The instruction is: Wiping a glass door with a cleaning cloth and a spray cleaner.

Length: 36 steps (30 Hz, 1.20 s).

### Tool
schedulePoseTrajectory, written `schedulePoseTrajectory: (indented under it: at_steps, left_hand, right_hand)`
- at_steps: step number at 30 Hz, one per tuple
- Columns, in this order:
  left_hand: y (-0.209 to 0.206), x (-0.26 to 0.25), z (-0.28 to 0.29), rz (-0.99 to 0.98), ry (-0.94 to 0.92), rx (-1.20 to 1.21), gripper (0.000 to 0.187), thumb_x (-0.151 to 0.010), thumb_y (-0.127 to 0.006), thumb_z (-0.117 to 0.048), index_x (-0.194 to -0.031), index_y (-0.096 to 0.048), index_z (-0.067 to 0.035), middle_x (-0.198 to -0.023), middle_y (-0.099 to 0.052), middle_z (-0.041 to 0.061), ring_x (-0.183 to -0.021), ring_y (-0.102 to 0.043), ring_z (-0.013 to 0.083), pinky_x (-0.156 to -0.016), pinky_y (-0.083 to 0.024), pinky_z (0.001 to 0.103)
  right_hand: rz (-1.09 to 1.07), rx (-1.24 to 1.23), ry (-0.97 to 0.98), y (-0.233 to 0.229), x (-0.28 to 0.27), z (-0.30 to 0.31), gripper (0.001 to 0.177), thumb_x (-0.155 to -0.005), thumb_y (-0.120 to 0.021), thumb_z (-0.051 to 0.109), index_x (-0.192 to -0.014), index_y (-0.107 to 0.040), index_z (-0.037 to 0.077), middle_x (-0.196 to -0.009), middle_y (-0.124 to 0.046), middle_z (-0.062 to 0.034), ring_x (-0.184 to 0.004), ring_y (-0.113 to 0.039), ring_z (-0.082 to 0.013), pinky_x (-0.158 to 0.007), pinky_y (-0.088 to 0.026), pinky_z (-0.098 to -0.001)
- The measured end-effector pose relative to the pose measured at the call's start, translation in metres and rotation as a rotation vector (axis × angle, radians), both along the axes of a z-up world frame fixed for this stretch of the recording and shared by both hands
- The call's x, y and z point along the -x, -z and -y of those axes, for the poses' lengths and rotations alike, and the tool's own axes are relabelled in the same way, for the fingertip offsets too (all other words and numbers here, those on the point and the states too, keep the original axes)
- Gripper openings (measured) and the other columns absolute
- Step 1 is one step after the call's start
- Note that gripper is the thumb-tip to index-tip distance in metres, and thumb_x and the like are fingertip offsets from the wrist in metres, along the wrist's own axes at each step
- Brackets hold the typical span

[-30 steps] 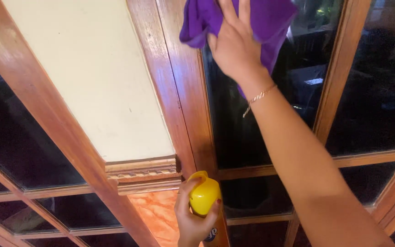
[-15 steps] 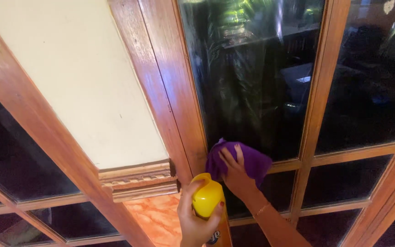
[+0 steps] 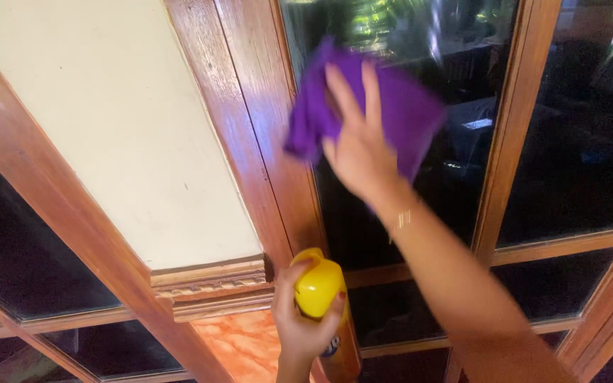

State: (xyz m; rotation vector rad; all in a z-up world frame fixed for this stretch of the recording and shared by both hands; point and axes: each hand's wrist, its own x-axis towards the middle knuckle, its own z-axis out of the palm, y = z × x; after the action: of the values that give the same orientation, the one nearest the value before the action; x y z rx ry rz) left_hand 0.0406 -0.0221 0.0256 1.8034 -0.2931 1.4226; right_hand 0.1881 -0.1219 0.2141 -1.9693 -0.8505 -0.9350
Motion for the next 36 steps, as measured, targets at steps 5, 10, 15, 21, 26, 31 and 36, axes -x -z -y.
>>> schedulePoseTrajectory:
  at_steps: [5,10,15,21,26,31,36]
  left_hand:
    - [-0.007,-0.004,0.005,0.010,0.090,0.103,0.054,-0.078,-0.084,-0.011,-0.126,-0.060,-0.003,-0.117,-0.068,0.015,-0.103,-0.070,0.0268,-0.091,-0.056,0.035]
    - [-0.002,-0.001,0.007,0.021,0.077,0.086,0.054,-0.077,-0.082,-0.009,-0.125,-0.060,-0.003,-0.119,-0.069,0.016,-0.106,-0.069,0.0277,-0.092,-0.056,0.036]
    - [0.006,-0.003,0.011,-0.002,0.073,0.102,0.053,-0.076,-0.083,-0.009,-0.124,-0.061,-0.003,-0.117,-0.071,0.015,-0.103,-0.071,0.0273,-0.090,-0.056,0.036]
    - [0.015,-0.004,0.024,-0.009,0.086,0.062,0.053,-0.074,-0.084,-0.011,-0.122,-0.062,-0.004,-0.117,-0.072,0.015,-0.105,-0.072,0.0277,-0.091,-0.057,0.036]
    - [0.024,-0.004,0.022,-0.010,0.082,0.082,0.054,-0.074,-0.084,-0.009,-0.123,-0.061,-0.001,-0.117,-0.070,0.016,-0.106,-0.070,0.0284,-0.094,-0.055,0.036]
    - [0.022,-0.002,0.012,-0.048,0.115,0.138,0.053,-0.075,-0.082,-0.006,-0.124,-0.061,0.000,-0.118,-0.068,0.016,-0.106,-0.070,0.0268,-0.092,-0.056,0.035]
    - [0.022,0.000,0.005,-0.025,0.121,0.151,0.055,-0.075,-0.081,-0.005,-0.125,-0.060,0.000,-0.122,-0.067,0.017,-0.110,-0.069,0.0273,-0.095,-0.055,0.036]
  right_hand:
    - [0.534,0.098,0.301,-0.074,-0.063,0.002,0.061,-0.095,-0.085,0.027,-0.143,-0.053,0.008,-0.165,-0.017,0.0037,-0.149,-0.038,-0.0433,-0.091,-0.061,-0.0404]
    - [0.570,0.037,0.143,-0.065,-0.040,0.019,0.063,-0.089,-0.084,0.016,-0.144,-0.055,0.008,-0.167,-0.011,0.0000,-0.147,-0.040,-0.0389,-0.094,-0.061,-0.0424]
    - [0.050,0.002,0.090,0.012,0.003,0.032,0.094,-0.080,-0.077,0.007,-0.160,-0.031,0.023,-0.170,-0.007,-0.0106,-0.147,-0.042,-0.0412,-0.075,-0.061,-0.0410]
    - [-0.184,0.078,0.062,0.205,-0.020,0.046,0.079,-0.074,-0.074,0.008,-0.147,-0.043,0.016,-0.164,-0.018,-0.0141,-0.144,-0.029,-0.0503,-0.112,-0.042,-0.0508]
    - [0.081,0.329,0.135,0.252,-0.033,0.053,0.066,-0.072,-0.075,0.011,-0.135,-0.057,0.004,-0.150,-0.036,-0.0168,-0.145,-0.014,-0.0531,-0.117,-0.024,-0.0571]
    - [-0.058,0.169,0.124,0.150,-0.023,0.049,0.073,-0.074,-0.074,0.013,-0.142,-0.048,0.011,-0.160,-0.020,-0.0177,-0.145,-0.025,-0.0510,-0.111,-0.038,-0.0517]
    - [-0.099,0.012,0.165,0.007,-0.006,0.049,0.091,-0.078,-0.073,0.014,-0.158,-0.032,0.025,-0.168,-0.002,-0.0156,-0.138,-0.045,-0.0461,-0.090,-0.057,-0.0510]
